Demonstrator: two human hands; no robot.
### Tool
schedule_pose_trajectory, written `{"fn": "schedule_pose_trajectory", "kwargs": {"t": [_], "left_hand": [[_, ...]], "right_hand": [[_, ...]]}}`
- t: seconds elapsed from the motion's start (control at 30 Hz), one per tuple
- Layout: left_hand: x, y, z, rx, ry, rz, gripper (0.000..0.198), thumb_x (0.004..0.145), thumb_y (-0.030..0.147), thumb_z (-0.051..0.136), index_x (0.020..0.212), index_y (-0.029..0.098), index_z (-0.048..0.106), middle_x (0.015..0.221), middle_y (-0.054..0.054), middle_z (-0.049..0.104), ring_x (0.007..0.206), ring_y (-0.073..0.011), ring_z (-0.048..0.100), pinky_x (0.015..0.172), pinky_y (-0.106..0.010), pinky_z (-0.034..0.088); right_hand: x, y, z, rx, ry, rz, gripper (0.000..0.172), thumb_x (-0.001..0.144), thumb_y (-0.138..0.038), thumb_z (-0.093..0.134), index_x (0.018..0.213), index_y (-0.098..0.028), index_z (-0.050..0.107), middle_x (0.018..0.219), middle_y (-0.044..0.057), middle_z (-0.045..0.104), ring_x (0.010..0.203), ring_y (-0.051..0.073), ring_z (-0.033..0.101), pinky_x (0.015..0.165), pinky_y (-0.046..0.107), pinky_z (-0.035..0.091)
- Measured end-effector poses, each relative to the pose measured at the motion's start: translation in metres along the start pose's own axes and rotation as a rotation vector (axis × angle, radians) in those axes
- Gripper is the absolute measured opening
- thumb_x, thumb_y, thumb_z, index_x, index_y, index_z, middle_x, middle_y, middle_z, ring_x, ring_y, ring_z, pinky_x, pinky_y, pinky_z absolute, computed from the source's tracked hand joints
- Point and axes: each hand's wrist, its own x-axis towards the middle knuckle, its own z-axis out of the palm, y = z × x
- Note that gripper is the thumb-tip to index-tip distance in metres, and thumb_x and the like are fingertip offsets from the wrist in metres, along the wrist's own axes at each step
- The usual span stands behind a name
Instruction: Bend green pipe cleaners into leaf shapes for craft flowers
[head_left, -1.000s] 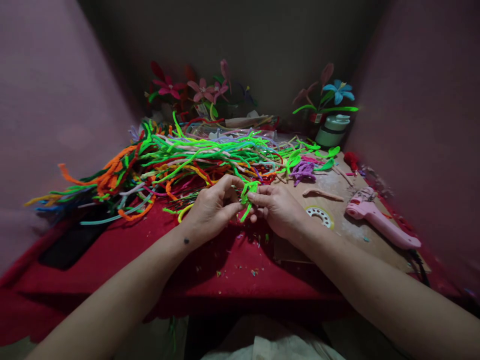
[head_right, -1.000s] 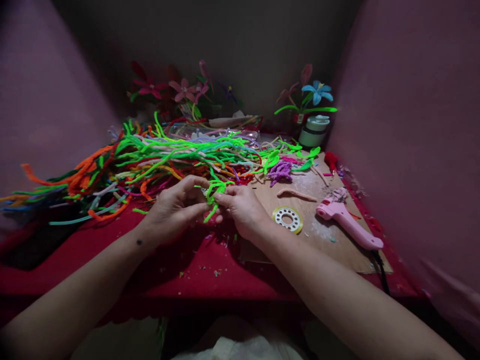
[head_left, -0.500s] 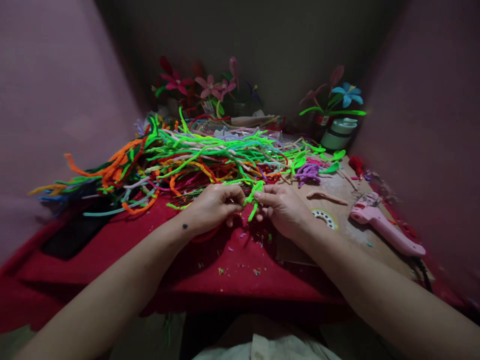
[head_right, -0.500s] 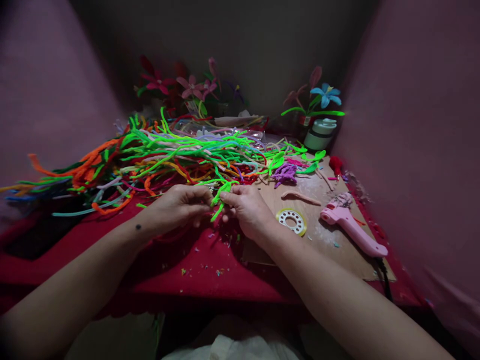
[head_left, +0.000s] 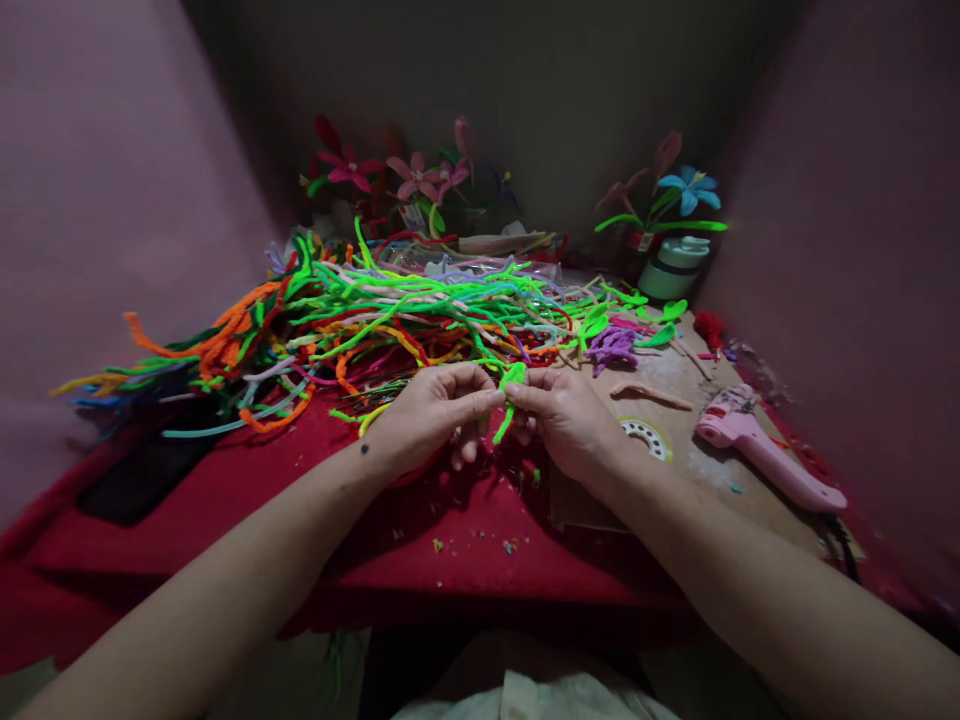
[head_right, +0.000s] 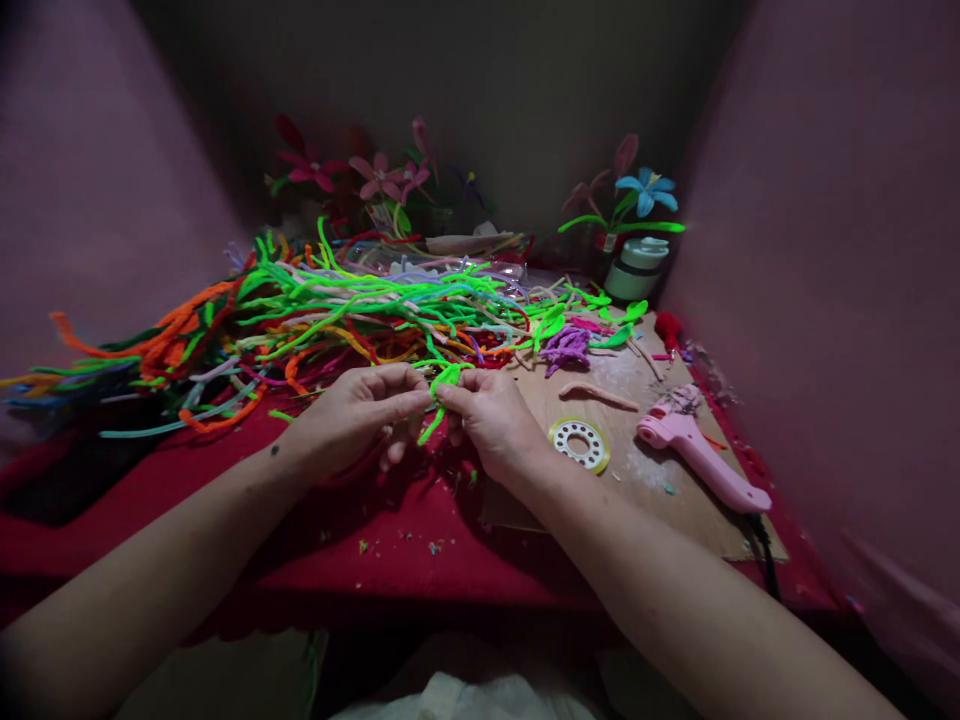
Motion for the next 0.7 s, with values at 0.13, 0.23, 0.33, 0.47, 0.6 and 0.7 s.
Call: {"fn": "schedule_pose_trajectory", "kwargs": {"t": [0.13,0.23,0.33,0.47,0.6,0.7], "left_hand": [[-0.001,0.003,0.004,0.133,0.048,0.029,0.022,0.078,0.036,0.055,0.072,0.016,0.049,0.047,0.005,0.051,0.034,-0.0075,0.049,0.030,-0.015,0.037],[0.000,0.002,0.007,0.204,0.089,0.016,0.022,0.081,0.033,0.051,0.068,0.016,0.046,0.043,0.005,0.050,0.031,-0.0075,0.048,0.027,-0.014,0.035],[0.000,0.000,0.010,0.245,0.120,0.019,0.019,0.082,0.028,0.048,0.067,0.016,0.045,0.039,0.005,0.051,0.029,-0.0077,0.048,0.027,-0.014,0.034],[0.000,-0.003,0.011,0.242,0.104,0.004,0.016,0.082,0.025,0.045,0.069,0.017,0.045,0.041,0.004,0.056,0.030,-0.0085,0.050,0.029,-0.015,0.038],[0.001,-0.008,0.009,0.273,0.095,0.019,0.014,0.082,0.025,0.043,0.070,0.018,0.045,0.043,0.004,0.057,0.030,-0.0089,0.050,0.029,-0.015,0.038],[0.001,-0.012,0.010,0.321,0.134,0.061,0.013,0.083,0.025,0.041,0.073,0.018,0.045,0.042,0.005,0.056,0.029,-0.0091,0.049,0.028,-0.015,0.035]], "right_hand": [[-0.001,0.000,0.001,-0.142,0.047,-0.027,0.023,0.066,-0.027,0.061,0.054,-0.017,0.045,0.040,-0.006,0.044,0.033,0.006,0.039,0.035,0.020,0.025],[-0.002,0.000,0.002,-0.204,0.052,-0.033,0.020,0.068,-0.025,0.059,0.054,-0.017,0.046,0.038,-0.006,0.045,0.033,0.006,0.038,0.035,0.019,0.025],[-0.002,0.001,0.003,-0.177,0.038,-0.029,0.017,0.067,-0.023,0.058,0.054,-0.017,0.048,0.039,-0.006,0.046,0.034,0.006,0.040,0.036,0.019,0.027],[0.000,0.005,0.004,-0.158,0.046,0.003,0.016,0.065,-0.021,0.057,0.053,-0.017,0.047,0.038,-0.006,0.045,0.034,0.007,0.041,0.035,0.020,0.028],[0.000,0.006,0.004,-0.170,0.058,0.005,0.015,0.063,-0.018,0.056,0.051,-0.017,0.047,0.038,-0.006,0.045,0.033,0.007,0.041,0.035,0.020,0.029],[0.001,0.005,0.003,-0.169,0.047,0.017,0.015,0.062,-0.015,0.054,0.049,-0.017,0.046,0.037,-0.006,0.044,0.032,0.007,0.041,0.034,0.019,0.028]]}}
